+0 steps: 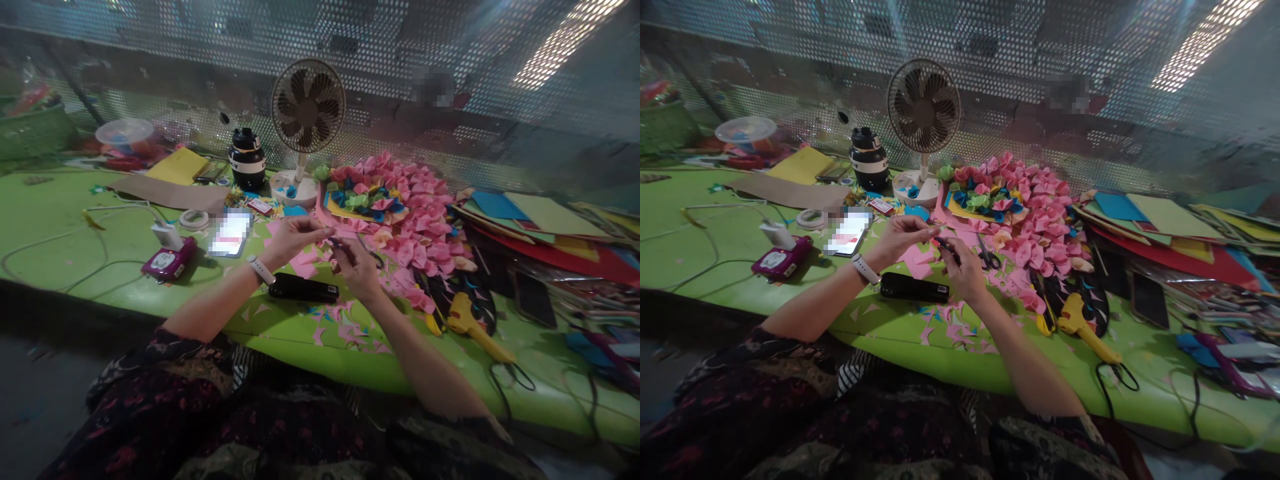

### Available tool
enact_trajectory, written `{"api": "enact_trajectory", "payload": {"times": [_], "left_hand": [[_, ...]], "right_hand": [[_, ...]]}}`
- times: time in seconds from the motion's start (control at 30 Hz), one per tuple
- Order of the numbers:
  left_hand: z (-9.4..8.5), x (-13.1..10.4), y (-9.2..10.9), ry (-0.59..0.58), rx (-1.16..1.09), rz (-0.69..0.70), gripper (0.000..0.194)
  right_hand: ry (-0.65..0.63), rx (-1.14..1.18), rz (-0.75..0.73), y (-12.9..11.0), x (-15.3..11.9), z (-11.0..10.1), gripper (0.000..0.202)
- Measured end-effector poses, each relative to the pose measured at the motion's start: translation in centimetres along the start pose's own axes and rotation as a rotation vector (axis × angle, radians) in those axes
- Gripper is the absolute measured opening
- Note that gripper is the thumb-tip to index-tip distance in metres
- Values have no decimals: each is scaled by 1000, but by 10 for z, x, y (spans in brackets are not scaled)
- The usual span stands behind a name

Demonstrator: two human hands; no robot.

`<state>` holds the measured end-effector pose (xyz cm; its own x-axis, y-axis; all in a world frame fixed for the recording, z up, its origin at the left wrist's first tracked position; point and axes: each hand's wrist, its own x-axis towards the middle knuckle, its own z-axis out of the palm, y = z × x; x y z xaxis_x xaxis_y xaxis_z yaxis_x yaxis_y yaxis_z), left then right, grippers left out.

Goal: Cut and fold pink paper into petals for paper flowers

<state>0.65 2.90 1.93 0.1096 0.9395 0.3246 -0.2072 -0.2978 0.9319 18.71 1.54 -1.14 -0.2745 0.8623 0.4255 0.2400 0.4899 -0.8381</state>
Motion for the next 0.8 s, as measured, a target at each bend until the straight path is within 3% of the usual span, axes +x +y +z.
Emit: {"api": "enact_trajectory", "payload": {"times": [0.17,0.4,0.6,0.8], "left_hand": [[-2,1,-1,-54,-41,-35,34],[-1,1,2,-60,-54,-45,36],[-1,0,1,1,14,-9,38],[1,0,3,-45,2,-54,39]], "right_hand": [[15,-47,-22,-4,2,-3,40],[-99,9,12,-4,4,-6,42],[0,-137,-58,-1,0,-2,33],[-56,-152,-66,-3,1,-3,28]]}}
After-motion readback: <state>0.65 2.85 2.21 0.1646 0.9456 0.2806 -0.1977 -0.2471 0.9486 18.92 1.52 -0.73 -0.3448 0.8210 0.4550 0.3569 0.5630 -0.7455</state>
